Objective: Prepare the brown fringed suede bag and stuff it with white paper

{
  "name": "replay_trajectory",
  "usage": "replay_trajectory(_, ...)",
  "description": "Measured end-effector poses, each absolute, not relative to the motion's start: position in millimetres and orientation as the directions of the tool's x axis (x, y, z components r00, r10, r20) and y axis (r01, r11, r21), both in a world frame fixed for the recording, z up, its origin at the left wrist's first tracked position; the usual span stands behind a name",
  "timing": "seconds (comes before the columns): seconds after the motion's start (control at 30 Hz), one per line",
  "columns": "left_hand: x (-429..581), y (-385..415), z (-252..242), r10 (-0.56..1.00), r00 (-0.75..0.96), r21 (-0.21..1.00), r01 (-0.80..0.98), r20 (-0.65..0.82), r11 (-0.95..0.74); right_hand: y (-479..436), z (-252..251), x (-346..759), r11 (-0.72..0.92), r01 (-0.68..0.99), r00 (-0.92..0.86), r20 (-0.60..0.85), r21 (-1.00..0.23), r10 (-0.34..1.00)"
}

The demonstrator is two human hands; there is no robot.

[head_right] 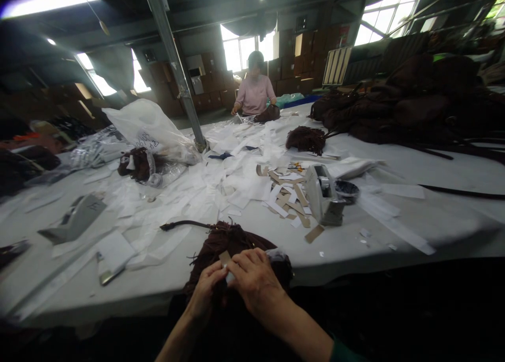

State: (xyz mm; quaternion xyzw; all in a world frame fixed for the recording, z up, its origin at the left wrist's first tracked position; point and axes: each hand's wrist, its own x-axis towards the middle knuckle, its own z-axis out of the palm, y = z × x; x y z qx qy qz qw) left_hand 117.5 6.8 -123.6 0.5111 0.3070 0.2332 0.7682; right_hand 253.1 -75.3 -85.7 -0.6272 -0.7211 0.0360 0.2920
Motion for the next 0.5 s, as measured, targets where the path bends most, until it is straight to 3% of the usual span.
replay_trajectory(0.3, 127, 8, -125, 0.815, 0.574, 0.997, 0.051, -0.081, 0.063, -74, -76, 254, 0.229, 0.862, -0.111, 0.272, -0.452, 0.956)
replay_trajectory(0.5, 128, 7, -128, 0.831, 0.550, 0.993, 0.118, -0.079, 0.017, -69, -74, 254, 0.180, 0.922, -0.109, 0.216, -0.342, 0.970)
